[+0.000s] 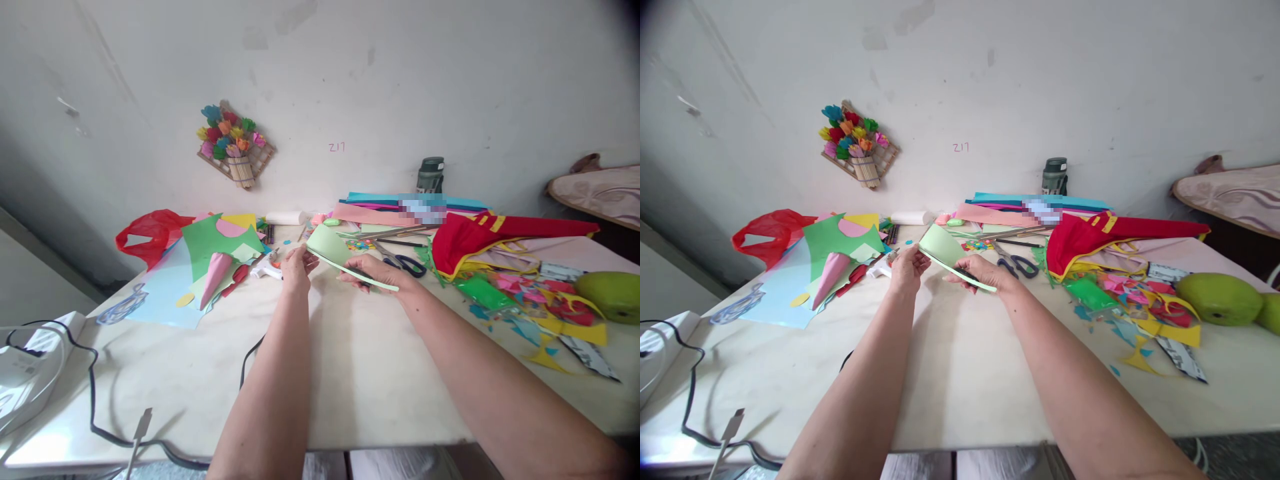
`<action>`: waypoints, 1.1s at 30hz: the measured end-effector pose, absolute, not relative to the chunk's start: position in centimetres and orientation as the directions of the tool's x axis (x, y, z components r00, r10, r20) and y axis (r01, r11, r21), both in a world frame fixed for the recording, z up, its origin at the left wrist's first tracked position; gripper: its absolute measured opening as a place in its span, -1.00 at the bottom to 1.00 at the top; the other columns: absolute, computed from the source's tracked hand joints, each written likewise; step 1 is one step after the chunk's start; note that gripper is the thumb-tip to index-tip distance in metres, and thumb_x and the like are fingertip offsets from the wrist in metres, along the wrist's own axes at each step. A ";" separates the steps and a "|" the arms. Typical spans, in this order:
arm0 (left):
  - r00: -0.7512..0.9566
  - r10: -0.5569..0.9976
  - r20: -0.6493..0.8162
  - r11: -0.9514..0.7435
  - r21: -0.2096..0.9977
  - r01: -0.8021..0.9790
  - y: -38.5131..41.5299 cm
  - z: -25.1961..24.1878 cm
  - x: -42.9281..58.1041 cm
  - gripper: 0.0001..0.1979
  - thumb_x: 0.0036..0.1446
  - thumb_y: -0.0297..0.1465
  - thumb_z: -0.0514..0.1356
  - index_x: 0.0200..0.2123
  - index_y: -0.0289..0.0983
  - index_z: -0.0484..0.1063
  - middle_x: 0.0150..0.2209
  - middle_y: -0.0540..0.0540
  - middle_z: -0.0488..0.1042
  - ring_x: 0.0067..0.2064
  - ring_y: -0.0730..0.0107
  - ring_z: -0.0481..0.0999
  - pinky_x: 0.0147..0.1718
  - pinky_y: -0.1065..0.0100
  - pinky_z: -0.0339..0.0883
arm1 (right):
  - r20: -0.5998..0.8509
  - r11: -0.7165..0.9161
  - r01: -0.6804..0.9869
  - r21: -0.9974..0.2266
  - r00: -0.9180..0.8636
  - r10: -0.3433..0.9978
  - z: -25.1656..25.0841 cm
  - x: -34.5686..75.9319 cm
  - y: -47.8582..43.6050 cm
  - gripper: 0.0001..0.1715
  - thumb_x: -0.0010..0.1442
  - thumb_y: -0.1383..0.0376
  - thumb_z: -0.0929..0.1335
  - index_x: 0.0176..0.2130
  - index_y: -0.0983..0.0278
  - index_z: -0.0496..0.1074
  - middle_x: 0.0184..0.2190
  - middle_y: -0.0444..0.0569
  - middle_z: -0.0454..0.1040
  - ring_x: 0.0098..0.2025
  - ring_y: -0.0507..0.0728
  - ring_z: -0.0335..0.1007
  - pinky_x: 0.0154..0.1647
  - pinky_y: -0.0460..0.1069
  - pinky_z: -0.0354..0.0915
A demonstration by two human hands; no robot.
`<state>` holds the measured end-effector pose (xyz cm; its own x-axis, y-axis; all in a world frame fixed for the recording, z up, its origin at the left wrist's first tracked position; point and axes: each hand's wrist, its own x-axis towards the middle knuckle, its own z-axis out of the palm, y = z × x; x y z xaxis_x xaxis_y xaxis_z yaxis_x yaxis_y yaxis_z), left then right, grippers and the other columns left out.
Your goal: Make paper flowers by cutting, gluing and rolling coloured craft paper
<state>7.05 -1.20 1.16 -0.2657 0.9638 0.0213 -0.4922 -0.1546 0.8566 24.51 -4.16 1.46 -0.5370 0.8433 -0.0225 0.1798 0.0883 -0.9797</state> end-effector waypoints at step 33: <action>-0.116 0.993 -0.016 -0.039 0.891 -0.452 -1.9 1.7 7.4 -0.88 -0.25 -0.46 0.18 -0.55 -0.35 0.29 -0.63 -0.02 0.34 -0.61 0.51 0.34 -0.52 0.35 0.34 | 0.064 0.179 0.224 -0.958 -0.443 0.894 1.4 24.4 -4.2 -0.72 -0.15 0.20 0.41 -0.50 0.32 0.29 -0.73 -0.26 0.21 -0.74 -0.10 0.09 -0.79 -0.19 0.11</action>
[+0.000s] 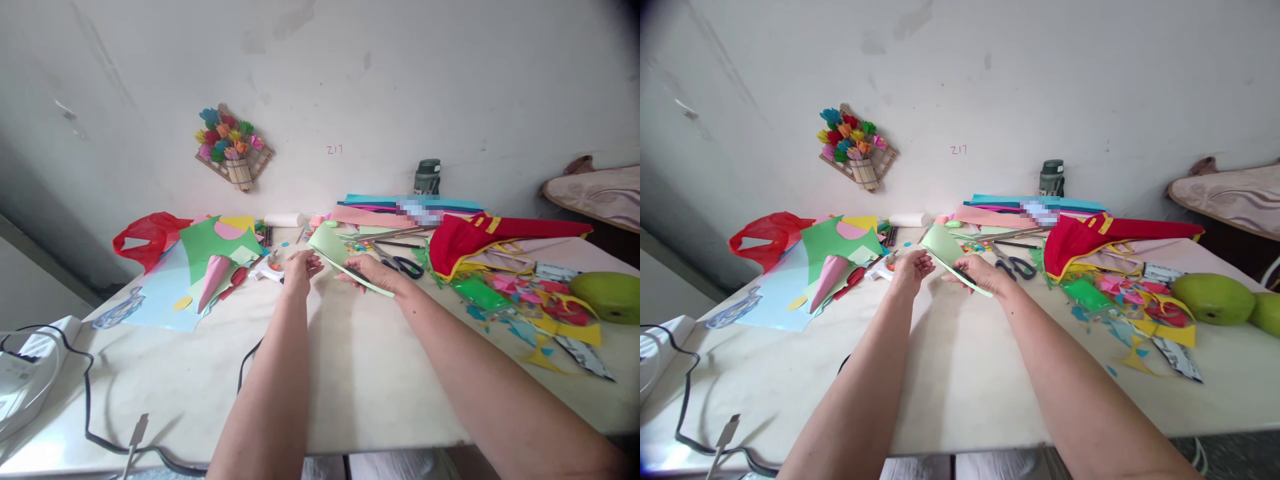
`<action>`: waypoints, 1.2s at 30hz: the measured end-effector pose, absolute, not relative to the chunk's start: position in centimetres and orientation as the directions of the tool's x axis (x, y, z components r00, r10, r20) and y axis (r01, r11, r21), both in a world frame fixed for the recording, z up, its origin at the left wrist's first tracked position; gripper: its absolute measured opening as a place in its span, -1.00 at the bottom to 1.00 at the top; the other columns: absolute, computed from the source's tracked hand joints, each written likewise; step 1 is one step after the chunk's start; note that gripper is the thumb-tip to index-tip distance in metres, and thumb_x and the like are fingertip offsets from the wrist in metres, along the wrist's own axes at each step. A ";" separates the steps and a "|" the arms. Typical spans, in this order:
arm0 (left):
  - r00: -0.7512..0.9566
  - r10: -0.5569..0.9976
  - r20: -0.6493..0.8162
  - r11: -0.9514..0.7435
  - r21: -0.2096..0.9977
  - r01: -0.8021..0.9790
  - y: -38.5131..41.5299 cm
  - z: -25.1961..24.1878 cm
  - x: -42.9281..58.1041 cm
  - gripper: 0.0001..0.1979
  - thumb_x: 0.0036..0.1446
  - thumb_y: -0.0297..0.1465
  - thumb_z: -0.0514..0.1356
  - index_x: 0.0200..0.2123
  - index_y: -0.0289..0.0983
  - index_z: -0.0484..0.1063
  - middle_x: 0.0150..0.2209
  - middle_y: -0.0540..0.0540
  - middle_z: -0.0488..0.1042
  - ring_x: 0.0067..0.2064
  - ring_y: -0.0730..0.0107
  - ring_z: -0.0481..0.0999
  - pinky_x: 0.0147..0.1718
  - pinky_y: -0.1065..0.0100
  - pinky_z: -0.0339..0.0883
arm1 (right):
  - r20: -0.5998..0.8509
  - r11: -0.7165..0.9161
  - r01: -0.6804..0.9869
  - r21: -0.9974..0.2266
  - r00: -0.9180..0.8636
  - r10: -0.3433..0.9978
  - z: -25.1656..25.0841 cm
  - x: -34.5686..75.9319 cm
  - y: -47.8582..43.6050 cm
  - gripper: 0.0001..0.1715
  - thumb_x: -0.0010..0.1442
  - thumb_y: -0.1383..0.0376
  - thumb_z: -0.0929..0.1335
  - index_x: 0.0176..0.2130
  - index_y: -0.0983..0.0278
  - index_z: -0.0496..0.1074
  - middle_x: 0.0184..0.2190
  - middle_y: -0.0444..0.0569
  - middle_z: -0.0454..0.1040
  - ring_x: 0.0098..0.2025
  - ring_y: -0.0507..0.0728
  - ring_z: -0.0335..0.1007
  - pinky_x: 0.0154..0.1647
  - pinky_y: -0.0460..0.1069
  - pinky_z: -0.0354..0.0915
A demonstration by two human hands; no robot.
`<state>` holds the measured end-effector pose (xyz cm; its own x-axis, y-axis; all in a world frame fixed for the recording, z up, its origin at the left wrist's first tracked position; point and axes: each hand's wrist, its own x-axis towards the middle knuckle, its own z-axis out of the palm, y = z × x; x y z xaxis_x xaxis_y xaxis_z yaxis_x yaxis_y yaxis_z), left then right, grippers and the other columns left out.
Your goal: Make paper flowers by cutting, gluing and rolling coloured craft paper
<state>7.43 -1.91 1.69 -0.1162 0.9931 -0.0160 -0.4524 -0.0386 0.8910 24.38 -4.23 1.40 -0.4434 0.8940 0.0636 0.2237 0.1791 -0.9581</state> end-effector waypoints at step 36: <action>-0.011 0.999 0.044 -0.045 0.910 -0.412 -2.1 1.7 7.1 -0.86 -0.23 -0.45 0.21 -0.53 -0.39 0.33 -0.62 -0.04 0.36 -0.59 0.49 0.37 -0.52 0.37 0.35 | 0.066 0.142 0.125 -0.982 -0.476 0.877 1.0 24.3 -4.2 -0.75 -0.07 0.21 0.37 -0.53 0.32 0.25 -0.72 -0.23 0.25 -0.74 -0.11 0.13 -0.77 -0.21 0.07</action>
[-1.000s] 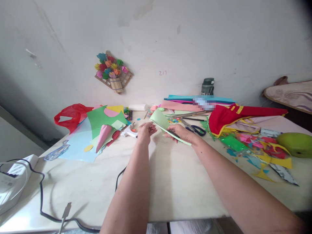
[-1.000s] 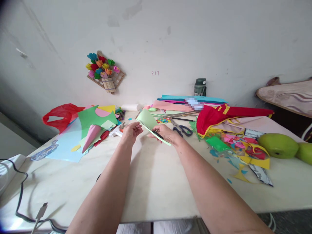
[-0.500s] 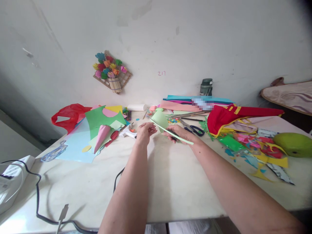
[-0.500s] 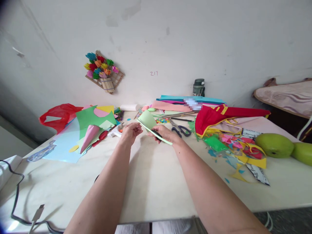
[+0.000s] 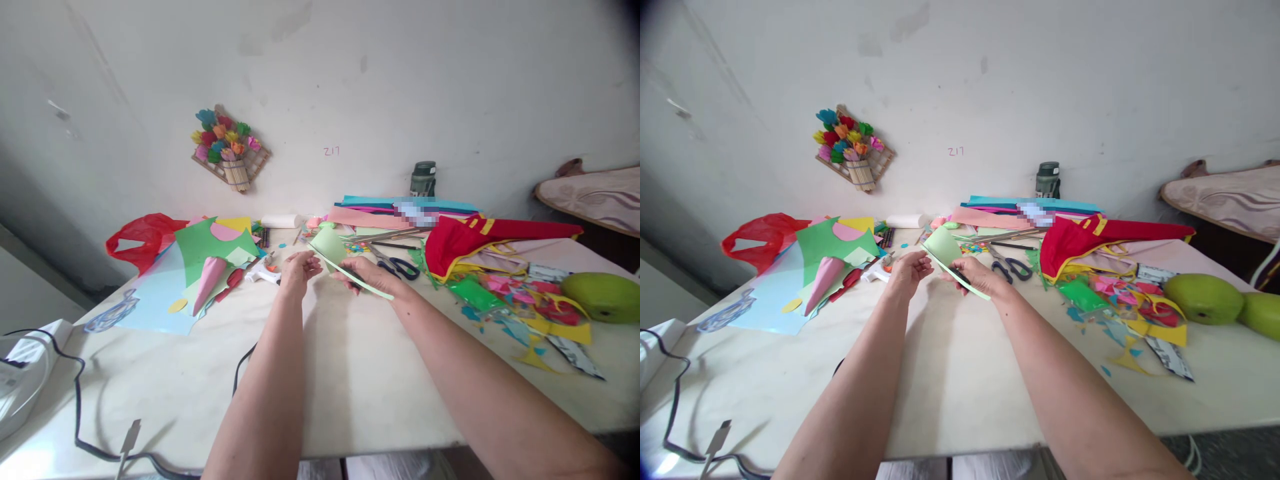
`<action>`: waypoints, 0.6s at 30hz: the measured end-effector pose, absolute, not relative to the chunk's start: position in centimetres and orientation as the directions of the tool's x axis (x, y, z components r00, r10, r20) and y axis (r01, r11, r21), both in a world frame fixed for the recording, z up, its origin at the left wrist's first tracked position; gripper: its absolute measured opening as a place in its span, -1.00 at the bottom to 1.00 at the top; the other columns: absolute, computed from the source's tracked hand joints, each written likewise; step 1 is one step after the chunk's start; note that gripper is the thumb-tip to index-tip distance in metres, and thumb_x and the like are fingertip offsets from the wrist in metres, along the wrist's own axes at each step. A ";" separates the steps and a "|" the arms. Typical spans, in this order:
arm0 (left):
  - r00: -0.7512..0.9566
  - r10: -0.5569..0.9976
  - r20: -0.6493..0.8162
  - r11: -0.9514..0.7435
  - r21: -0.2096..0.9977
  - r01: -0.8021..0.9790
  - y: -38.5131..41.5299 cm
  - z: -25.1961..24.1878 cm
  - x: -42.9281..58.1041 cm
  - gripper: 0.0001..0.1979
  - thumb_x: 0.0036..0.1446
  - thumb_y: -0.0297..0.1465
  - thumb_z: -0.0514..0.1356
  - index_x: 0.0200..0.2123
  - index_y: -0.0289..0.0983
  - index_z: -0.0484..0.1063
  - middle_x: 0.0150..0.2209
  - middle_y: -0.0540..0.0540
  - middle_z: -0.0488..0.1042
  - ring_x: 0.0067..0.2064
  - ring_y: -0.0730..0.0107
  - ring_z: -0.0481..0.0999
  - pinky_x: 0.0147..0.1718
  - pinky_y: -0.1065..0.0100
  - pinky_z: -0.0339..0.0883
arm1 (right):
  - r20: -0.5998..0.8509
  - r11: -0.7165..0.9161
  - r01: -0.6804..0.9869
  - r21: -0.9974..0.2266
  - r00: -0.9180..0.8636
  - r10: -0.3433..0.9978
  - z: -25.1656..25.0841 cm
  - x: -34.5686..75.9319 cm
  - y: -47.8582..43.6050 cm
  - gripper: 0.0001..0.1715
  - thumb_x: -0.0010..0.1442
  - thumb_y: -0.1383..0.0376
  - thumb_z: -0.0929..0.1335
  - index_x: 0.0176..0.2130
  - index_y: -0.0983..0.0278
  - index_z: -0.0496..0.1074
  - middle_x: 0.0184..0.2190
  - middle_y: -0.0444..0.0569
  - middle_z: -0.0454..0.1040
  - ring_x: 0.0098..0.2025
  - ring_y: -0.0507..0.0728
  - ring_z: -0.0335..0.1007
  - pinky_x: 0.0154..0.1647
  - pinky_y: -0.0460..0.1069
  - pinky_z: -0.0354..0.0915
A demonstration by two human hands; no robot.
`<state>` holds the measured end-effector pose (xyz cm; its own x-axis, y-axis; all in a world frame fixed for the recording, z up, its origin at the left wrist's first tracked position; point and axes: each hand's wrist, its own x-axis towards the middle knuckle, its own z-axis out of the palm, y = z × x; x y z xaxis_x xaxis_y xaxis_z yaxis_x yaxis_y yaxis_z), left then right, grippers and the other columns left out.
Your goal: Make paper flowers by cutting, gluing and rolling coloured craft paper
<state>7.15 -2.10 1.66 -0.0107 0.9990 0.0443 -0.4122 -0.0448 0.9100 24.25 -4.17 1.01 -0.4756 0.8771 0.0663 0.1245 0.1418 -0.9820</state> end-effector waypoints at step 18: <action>-0.037 0.995 0.090 -0.097 0.893 -0.440 -2.0 1.3 7.2 -0.88 -0.24 -0.47 0.21 -0.59 -0.38 0.30 -0.64 0.00 0.32 -0.61 0.54 0.34 -0.52 0.38 0.34 | -0.001 0.104 0.190 -0.976 -0.483 0.876 0.2 24.4 -3.5 -0.67 -0.05 0.11 0.35 -0.51 0.32 0.25 -0.65 -0.15 0.34 -0.74 -0.09 0.20 -0.81 -0.20 -0.01</action>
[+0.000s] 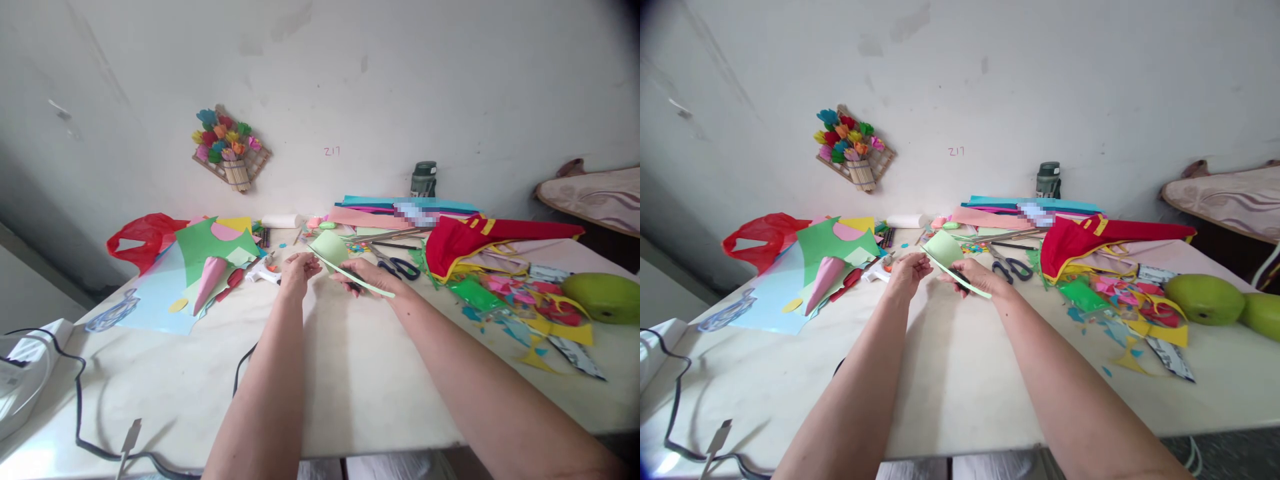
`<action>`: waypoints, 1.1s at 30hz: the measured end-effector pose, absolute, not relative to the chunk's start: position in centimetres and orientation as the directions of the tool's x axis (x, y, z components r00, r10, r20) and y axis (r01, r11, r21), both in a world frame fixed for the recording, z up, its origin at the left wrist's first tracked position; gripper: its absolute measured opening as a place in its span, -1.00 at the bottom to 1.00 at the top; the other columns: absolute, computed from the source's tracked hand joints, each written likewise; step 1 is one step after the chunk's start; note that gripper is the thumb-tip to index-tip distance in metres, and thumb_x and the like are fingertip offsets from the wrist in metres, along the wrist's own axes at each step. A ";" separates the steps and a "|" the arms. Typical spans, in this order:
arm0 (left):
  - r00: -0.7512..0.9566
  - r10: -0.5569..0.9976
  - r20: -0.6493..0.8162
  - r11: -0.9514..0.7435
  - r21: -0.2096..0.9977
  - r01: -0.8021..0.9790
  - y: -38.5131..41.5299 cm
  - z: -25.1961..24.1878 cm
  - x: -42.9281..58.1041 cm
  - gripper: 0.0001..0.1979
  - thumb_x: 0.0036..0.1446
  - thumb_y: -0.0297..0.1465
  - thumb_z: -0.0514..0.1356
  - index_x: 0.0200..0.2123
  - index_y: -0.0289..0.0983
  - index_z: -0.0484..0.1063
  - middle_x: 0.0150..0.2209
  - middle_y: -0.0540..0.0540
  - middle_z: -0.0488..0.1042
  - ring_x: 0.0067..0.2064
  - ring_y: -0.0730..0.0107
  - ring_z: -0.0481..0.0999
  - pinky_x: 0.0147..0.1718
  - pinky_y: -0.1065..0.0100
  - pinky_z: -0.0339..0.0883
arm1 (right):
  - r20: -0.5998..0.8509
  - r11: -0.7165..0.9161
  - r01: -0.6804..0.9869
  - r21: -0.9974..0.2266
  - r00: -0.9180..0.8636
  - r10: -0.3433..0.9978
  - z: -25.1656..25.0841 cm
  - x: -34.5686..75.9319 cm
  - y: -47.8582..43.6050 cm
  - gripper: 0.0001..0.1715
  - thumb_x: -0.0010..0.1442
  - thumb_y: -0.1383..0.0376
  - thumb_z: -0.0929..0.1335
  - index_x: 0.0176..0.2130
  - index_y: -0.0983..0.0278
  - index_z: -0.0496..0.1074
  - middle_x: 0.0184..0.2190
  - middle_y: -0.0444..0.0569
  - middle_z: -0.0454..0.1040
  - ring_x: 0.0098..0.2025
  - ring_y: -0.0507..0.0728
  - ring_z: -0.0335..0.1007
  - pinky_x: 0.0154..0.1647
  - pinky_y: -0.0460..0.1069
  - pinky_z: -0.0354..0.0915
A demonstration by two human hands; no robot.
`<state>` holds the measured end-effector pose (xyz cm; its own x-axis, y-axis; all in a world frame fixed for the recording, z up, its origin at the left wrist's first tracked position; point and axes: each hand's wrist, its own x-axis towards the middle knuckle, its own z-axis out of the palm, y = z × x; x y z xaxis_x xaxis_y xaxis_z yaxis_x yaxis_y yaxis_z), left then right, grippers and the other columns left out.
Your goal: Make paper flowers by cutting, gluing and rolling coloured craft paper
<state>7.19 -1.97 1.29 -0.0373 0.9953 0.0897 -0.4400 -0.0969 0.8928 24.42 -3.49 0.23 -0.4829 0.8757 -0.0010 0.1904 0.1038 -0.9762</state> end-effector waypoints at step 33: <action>-0.054 0.995 0.084 -0.100 0.892 -0.441 -2.0 1.1 7.2 -0.88 -0.26 -0.46 0.20 -0.60 -0.36 0.29 -0.64 0.00 0.32 -0.59 0.51 0.36 -0.47 0.34 0.35 | -0.057 0.032 0.160 -0.987 -0.519 0.853 1.3 23.9 -4.2 -0.69 -0.06 0.15 0.37 -0.53 0.32 0.23 -0.70 -0.16 0.36 -0.75 -0.06 0.23 -0.88 -0.22 -0.04</action>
